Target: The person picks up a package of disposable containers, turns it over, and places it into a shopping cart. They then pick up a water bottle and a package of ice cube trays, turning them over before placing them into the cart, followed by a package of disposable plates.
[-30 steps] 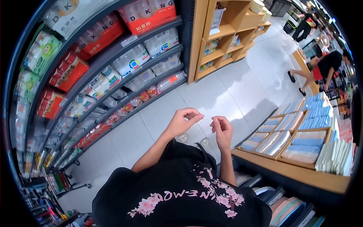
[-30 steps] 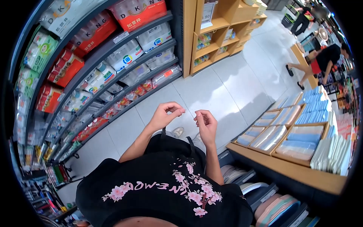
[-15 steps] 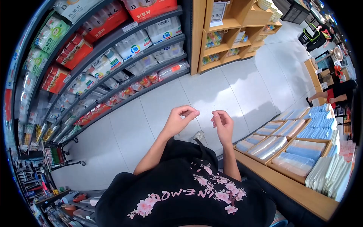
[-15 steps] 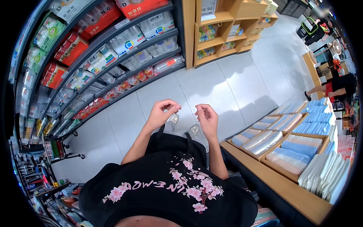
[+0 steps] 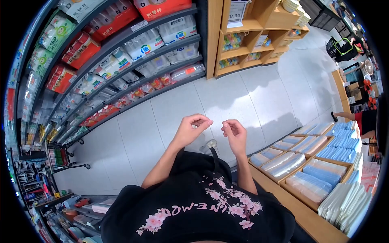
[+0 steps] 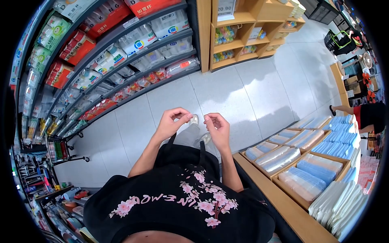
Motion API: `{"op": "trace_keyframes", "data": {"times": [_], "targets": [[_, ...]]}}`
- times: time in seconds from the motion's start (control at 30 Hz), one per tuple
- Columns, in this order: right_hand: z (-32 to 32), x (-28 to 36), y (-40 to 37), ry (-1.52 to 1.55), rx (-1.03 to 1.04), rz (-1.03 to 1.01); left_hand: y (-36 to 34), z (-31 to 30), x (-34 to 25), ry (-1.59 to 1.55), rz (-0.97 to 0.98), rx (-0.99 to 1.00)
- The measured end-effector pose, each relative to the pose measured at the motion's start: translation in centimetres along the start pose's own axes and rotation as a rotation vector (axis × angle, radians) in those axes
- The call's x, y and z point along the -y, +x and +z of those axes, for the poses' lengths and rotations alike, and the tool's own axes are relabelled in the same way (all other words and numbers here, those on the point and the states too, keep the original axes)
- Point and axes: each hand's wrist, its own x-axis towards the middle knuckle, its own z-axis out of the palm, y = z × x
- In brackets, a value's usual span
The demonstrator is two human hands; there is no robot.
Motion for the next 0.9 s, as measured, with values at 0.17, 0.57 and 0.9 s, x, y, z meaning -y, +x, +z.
{"op": "trace_keyframes", "data": {"times": [0.17,0.57,0.9], "targets": [[-0.4,0.0,2.5,-0.006,0.027,0.023,2.0,-0.2,0.7,-0.006,-0.002,-0.011],[-1.6,2.7,12.3,-0.152,0.082,-0.048,12.3,-0.6,0.7,-0.127,0.030,-0.020],[-0.8,6.5,21.2,-0.189,0.105,-0.073,21.2,-3.0,-1.6,-0.109,0.060,0.026]]}}
